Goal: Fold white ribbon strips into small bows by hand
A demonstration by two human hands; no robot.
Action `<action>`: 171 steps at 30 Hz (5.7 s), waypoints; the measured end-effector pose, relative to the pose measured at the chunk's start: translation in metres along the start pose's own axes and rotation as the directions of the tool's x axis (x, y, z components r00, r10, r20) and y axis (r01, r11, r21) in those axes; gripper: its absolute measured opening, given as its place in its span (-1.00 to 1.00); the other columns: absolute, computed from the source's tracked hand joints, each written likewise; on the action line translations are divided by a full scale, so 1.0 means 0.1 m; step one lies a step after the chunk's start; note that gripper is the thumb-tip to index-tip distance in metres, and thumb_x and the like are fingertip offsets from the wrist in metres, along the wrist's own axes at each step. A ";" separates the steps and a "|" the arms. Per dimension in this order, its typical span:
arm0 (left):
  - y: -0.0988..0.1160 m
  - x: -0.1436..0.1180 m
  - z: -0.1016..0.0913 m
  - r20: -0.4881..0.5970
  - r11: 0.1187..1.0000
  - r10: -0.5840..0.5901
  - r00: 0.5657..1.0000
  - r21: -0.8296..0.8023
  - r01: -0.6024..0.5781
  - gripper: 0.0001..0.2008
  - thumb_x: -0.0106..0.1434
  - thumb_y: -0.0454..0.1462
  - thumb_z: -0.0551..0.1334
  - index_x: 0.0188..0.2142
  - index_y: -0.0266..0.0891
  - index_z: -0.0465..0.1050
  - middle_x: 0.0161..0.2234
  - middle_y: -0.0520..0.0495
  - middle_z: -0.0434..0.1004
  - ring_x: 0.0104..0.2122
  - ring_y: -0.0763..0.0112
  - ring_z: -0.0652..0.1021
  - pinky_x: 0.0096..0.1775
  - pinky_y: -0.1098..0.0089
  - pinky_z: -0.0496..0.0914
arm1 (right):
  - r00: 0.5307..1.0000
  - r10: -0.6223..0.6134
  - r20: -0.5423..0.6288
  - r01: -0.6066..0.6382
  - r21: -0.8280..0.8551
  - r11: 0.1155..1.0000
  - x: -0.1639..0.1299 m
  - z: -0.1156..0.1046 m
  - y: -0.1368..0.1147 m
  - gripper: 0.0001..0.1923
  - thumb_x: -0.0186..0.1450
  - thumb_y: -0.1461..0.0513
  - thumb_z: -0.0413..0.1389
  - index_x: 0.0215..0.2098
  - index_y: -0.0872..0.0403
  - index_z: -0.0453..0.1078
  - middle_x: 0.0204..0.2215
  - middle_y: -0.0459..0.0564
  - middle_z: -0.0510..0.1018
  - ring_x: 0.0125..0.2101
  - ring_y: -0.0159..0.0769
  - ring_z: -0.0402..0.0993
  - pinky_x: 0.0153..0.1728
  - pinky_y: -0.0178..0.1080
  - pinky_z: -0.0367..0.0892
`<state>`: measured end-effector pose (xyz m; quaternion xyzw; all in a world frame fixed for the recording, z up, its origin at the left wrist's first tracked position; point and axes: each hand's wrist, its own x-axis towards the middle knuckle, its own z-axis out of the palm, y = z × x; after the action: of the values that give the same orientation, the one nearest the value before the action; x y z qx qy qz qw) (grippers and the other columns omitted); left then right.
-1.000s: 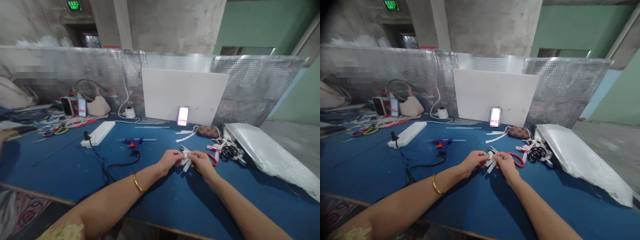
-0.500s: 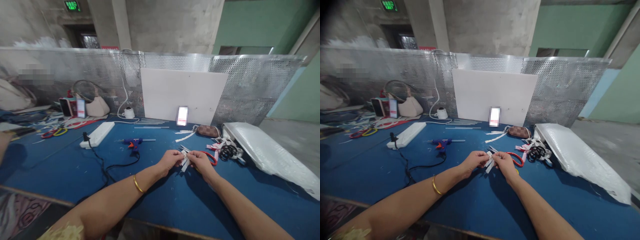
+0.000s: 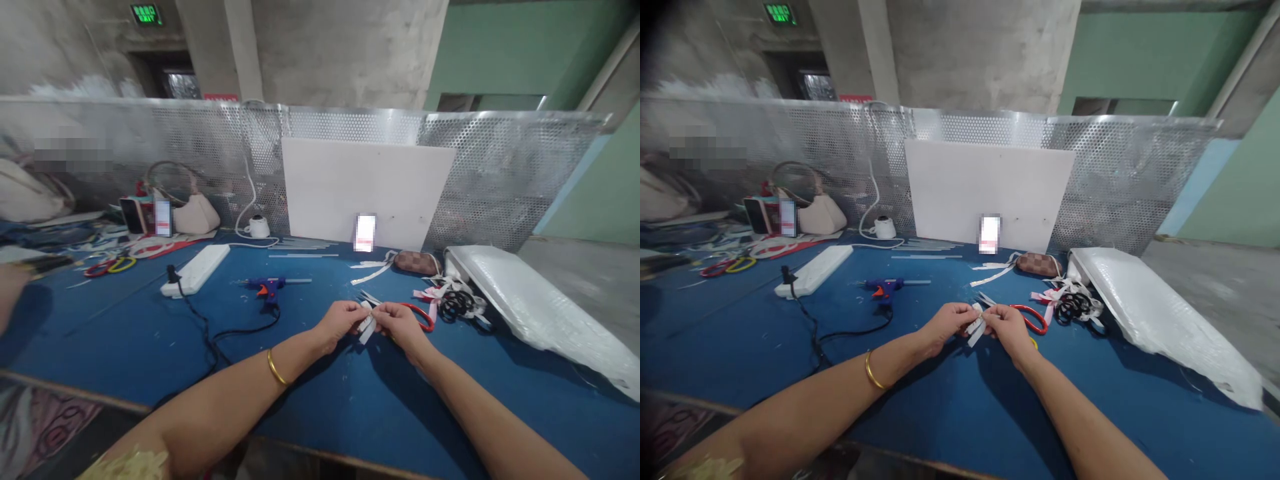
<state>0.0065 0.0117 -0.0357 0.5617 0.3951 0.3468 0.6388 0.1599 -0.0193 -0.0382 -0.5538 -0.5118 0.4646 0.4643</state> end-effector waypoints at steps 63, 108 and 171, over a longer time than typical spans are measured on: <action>0.04 0.02 0.00 -0.158 0.983 0.086 0.984 -0.147 -0.110 -0.71 -0.05 -0.11 0.34 -0.48 -0.31 0.42 -0.62 0.07 0.32 -0.63 0.60 0.27 -0.55 0.52 0.15 | 0.997 -0.071 -0.040 0.073 0.071 0.995 -0.06 -0.03 -0.16 -0.66 0.06 -0.02 0.18 -0.43 0.10 0.40 -0.58 -0.09 0.46 -0.56 -0.40 0.36 -0.56 -0.37 0.21; 0.14 -0.06 0.06 -0.153 0.961 -0.081 0.985 -0.273 0.037 -0.81 -0.12 -0.24 0.35 -0.57 -0.34 0.44 -0.63 0.00 0.38 -0.61 0.55 0.33 -0.52 0.49 0.22 | 0.873 -0.479 -0.095 0.399 -0.428 0.811 -0.14 0.02 -0.18 -0.80 0.23 0.09 0.04 -0.37 0.05 0.39 -0.47 -0.02 0.49 -0.42 -0.27 0.37 -0.36 -0.27 0.23; -0.01 0.00 0.06 -0.095 0.909 -0.219 0.971 -0.382 0.167 -0.64 -0.20 -0.18 0.44 -0.42 -0.35 0.47 -0.50 -0.04 0.47 -0.50 0.52 0.43 -0.42 0.49 0.26 | 0.911 -0.386 0.144 0.308 -0.861 0.406 -0.27 0.21 -0.08 -0.71 0.34 0.22 -0.14 -0.48 0.07 0.28 -0.51 -0.05 0.50 -0.49 -0.33 0.36 -0.50 -0.31 -0.01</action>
<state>0.0121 0.0089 -0.0367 0.3639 0.4184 0.3877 0.7364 0.1370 -0.0449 -0.0325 -0.6098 -0.7596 0.0133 0.2258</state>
